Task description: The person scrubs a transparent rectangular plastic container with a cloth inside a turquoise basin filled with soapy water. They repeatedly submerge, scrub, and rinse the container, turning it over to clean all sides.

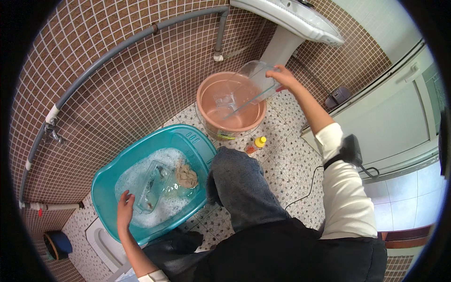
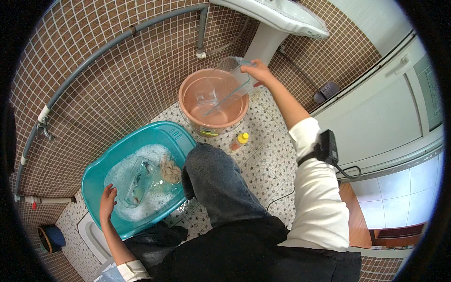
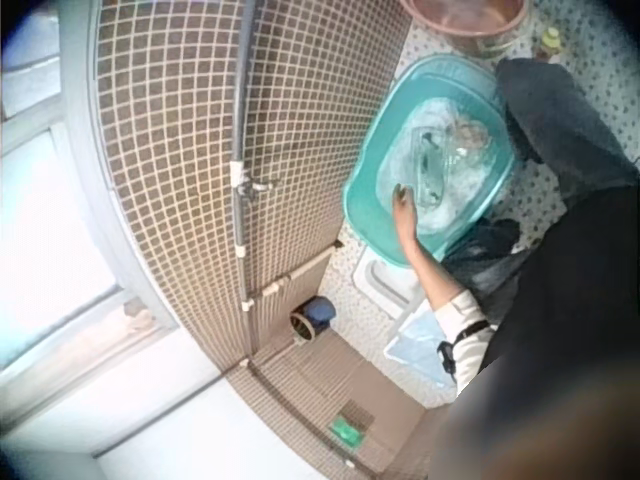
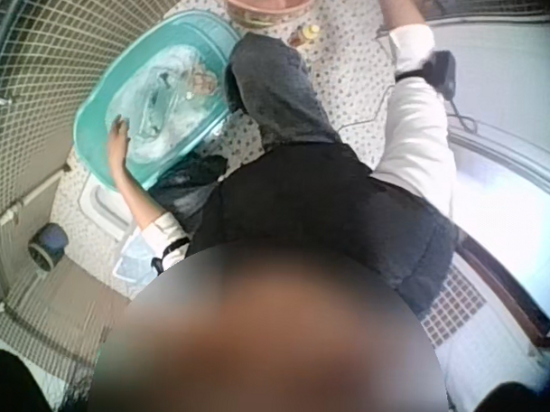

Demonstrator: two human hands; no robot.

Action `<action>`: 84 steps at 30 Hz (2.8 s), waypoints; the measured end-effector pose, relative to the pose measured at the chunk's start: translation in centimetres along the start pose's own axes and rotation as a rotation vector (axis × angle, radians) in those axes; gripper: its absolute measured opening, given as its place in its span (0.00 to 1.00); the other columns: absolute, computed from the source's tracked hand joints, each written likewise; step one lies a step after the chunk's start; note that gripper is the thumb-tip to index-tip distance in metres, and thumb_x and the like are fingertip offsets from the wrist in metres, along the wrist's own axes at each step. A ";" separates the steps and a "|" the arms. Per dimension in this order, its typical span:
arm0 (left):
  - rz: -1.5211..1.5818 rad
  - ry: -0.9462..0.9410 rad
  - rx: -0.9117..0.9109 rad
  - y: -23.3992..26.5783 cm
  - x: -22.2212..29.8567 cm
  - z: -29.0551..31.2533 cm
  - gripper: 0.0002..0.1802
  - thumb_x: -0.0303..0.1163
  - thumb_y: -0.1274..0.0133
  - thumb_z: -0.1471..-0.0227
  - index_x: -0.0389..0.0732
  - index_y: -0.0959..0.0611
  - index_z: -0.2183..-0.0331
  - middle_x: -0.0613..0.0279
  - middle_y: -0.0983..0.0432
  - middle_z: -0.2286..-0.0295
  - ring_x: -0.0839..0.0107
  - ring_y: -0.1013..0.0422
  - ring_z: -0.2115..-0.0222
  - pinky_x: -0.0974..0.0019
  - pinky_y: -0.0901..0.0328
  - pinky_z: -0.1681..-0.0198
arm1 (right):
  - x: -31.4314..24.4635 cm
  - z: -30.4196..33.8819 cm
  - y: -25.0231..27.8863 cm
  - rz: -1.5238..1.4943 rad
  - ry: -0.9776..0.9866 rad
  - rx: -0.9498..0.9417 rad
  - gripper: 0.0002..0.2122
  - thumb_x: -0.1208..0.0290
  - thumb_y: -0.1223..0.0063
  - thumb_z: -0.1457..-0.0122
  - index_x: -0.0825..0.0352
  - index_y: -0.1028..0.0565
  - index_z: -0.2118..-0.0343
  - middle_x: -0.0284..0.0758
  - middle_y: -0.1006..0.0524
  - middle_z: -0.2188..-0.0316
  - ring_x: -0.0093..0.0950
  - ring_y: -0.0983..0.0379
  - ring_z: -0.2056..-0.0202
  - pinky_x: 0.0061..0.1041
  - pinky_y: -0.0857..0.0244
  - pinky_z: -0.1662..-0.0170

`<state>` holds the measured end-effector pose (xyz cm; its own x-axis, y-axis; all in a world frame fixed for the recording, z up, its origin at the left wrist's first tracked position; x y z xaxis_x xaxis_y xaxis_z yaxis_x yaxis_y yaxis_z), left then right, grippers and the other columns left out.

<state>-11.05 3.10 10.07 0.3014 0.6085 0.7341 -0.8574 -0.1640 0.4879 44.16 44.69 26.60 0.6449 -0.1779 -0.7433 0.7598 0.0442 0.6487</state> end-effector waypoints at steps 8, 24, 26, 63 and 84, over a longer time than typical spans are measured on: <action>-0.507 -0.064 0.003 -0.9 -2.4 0.0 0.28 0.38 0.50 0.52 0.32 0.33 0.52 0.38 0.34 0.56 0.46 0.38 0.53 0.57 0.42 0.50 | 7.8 -5.4 -13.6 0.057 -0.096 -0.135 0.38 0.61 0.41 0.62 0.65 0.45 0.46 0.46 0.33 0.54 0.45 0.34 0.55 0.49 0.31 0.66; -0.501 -0.036 -0.029 -1.7 -3.1 0.0 0.26 0.40 0.54 0.49 0.32 0.33 0.52 0.34 0.34 0.58 0.44 0.36 0.57 0.55 0.40 0.54 | 4.0 -11.2 -19.0 0.423 0.730 0.136 0.20 0.66 0.52 0.48 0.68 0.34 0.53 0.45 0.28 0.58 0.33 0.29 0.60 0.29 0.35 0.60; -0.478 -0.005 -0.058 -1.9 -4.2 0.0 0.26 0.40 0.54 0.49 0.32 0.33 0.53 0.34 0.33 0.59 0.45 0.35 0.57 0.55 0.40 0.54 | -3.4 -6.1 -23.6 0.220 0.835 -0.094 0.15 0.70 0.53 0.47 0.70 0.32 0.56 0.45 0.27 0.60 0.33 0.29 0.62 0.28 0.36 0.59; -0.191 0.137 0.723 -0.4 -15.3 -7.9 0.24 0.21 0.54 0.61 0.29 0.29 0.56 0.41 0.27 0.78 0.50 0.29 0.82 0.55 0.34 0.76 | 16.3 22.0 -62.1 -0.610 -0.687 -1.088 0.35 0.63 0.54 0.44 0.66 0.61 0.40 0.48 0.42 0.47 0.43 0.43 0.47 0.41 0.44 0.48; 2.039 0.152 0.378 -10.6 -5.3 -1.2 0.21 0.40 0.54 0.46 0.40 0.34 0.53 0.54 0.37 0.56 0.60 0.36 0.54 0.59 0.38 0.52 | 11.1 24.9 -68.7 -1.415 -1.001 -0.823 0.26 0.38 0.64 0.48 0.61 0.32 0.67 0.30 0.31 0.78 0.21 0.33 0.81 0.19 0.35 0.77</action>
<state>-4.05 2.51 0.43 -0.7991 -0.5664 0.2014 0.2693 -0.6368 -0.7225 -2.92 15.19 -22.16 -0.4348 -0.8998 -0.0349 0.6494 -0.2865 -0.7044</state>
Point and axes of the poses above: each hand's wrist, its own z-axis away from the middle knuckle, its own y-axis out of the back of the hand, x = y × z, the point moved 8 cm from there along -z, towards the middle knuckle
